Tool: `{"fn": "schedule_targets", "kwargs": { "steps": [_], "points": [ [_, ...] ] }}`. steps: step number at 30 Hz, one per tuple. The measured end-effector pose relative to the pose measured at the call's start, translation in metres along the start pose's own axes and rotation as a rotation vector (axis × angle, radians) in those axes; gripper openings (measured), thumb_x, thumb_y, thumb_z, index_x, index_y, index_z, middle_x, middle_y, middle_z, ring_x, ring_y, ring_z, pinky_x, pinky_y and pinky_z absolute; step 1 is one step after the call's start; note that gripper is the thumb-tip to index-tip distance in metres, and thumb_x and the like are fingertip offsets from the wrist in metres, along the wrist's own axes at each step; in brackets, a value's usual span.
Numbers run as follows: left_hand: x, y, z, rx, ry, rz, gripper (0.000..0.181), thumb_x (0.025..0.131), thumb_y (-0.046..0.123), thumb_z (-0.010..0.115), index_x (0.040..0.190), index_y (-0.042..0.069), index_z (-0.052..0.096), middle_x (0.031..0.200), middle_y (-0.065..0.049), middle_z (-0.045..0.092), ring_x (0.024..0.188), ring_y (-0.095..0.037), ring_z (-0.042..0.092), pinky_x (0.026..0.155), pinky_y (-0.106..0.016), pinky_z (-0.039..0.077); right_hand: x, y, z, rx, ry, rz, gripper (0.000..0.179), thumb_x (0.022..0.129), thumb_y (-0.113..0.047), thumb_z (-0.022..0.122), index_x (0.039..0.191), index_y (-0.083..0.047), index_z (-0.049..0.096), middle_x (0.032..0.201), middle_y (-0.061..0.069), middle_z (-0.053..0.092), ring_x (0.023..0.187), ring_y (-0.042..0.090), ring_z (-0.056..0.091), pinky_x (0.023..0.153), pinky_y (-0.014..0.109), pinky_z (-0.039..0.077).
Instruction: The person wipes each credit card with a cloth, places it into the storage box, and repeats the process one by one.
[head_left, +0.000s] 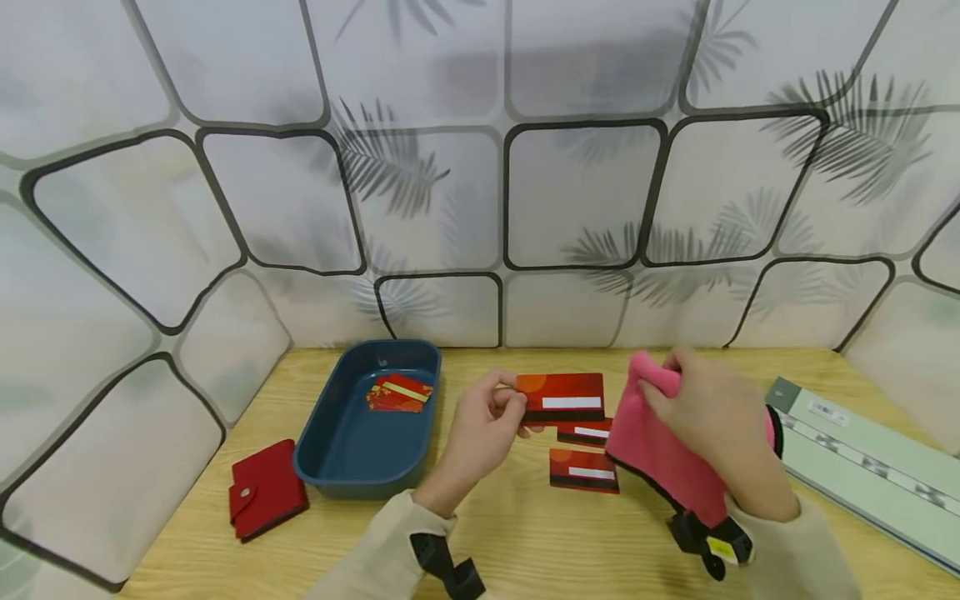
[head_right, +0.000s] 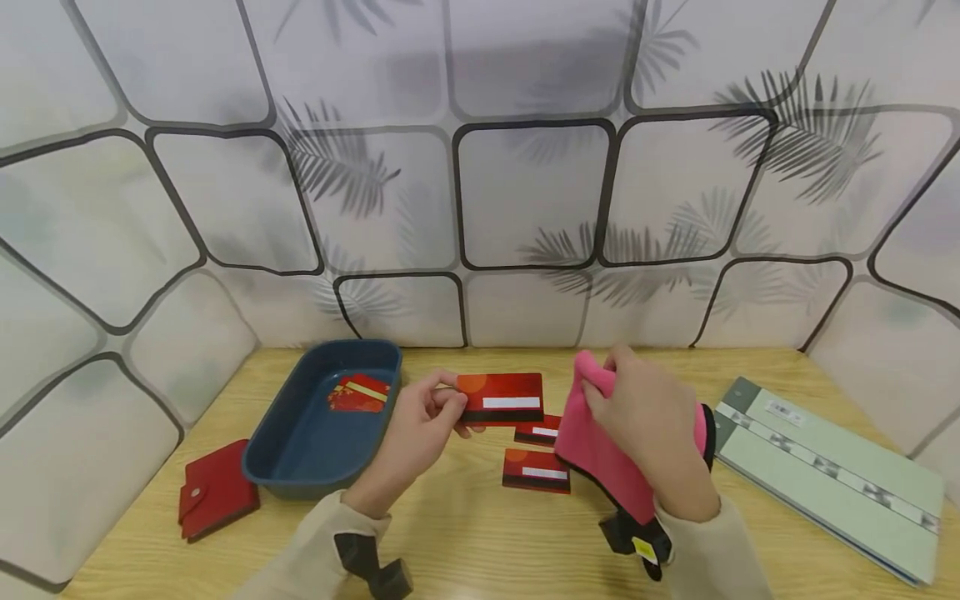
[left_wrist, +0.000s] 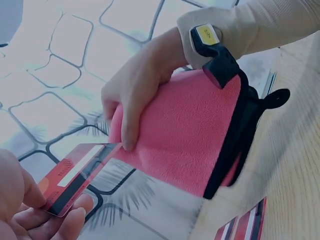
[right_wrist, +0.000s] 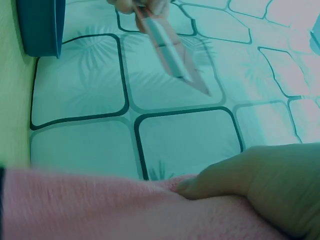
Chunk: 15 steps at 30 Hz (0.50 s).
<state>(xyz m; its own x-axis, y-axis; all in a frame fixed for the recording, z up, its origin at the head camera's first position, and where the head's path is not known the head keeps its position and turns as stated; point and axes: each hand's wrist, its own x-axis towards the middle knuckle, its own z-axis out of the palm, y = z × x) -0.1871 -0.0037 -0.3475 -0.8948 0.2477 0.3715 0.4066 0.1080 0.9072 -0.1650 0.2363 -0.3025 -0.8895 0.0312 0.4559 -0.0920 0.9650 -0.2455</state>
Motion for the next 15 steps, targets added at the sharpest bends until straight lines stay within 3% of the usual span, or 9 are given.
{"fn": "schedule_targets", "kwargs": {
  "steps": [5,12,15],
  "points": [
    [0.0005,-0.0040,-0.0028,0.009,0.013,-0.011,0.008,0.093,-0.004,0.050,0.099,-0.006,0.055,0.064,-0.023,0.058,0.049,-0.011,0.057,0.057,-0.029,0.056,0.0007,0.0008,-0.0006,0.017,0.080,-0.046,0.026,0.078,-0.029,0.074,0.087,-0.007,0.062,0.054,0.003,0.050,0.048,0.021,0.044,0.043,0.031,0.030],
    [0.0030,-0.0031,-0.0050,-0.072,-0.050,-0.032,0.034,0.092,-0.006,0.046,0.126,0.002,0.048,0.061,-0.023,0.055,0.059,-0.035,0.067,0.055,-0.029,0.056,0.0001,-0.0020,0.0012,0.044,0.178,-0.078,0.023,0.077,-0.028,0.076,0.082,-0.011,0.062,0.052,0.002,0.049,0.048,0.021,0.044,0.042,0.032,0.030],
    [0.0031,-0.0025,-0.0049,-0.108,-0.090,-0.025,0.036,0.094,-0.006,0.046,0.127,0.007,0.049,0.066,-0.025,0.058,0.063,-0.039,0.068,0.055,-0.030,0.056,-0.0011,-0.0014,0.0017,0.053,0.188,-0.094,0.024,0.076,-0.027,0.077,0.083,-0.009,0.062,0.052,0.001,0.048,0.047,0.020,0.043,0.041,0.030,0.029]
  ]
}}
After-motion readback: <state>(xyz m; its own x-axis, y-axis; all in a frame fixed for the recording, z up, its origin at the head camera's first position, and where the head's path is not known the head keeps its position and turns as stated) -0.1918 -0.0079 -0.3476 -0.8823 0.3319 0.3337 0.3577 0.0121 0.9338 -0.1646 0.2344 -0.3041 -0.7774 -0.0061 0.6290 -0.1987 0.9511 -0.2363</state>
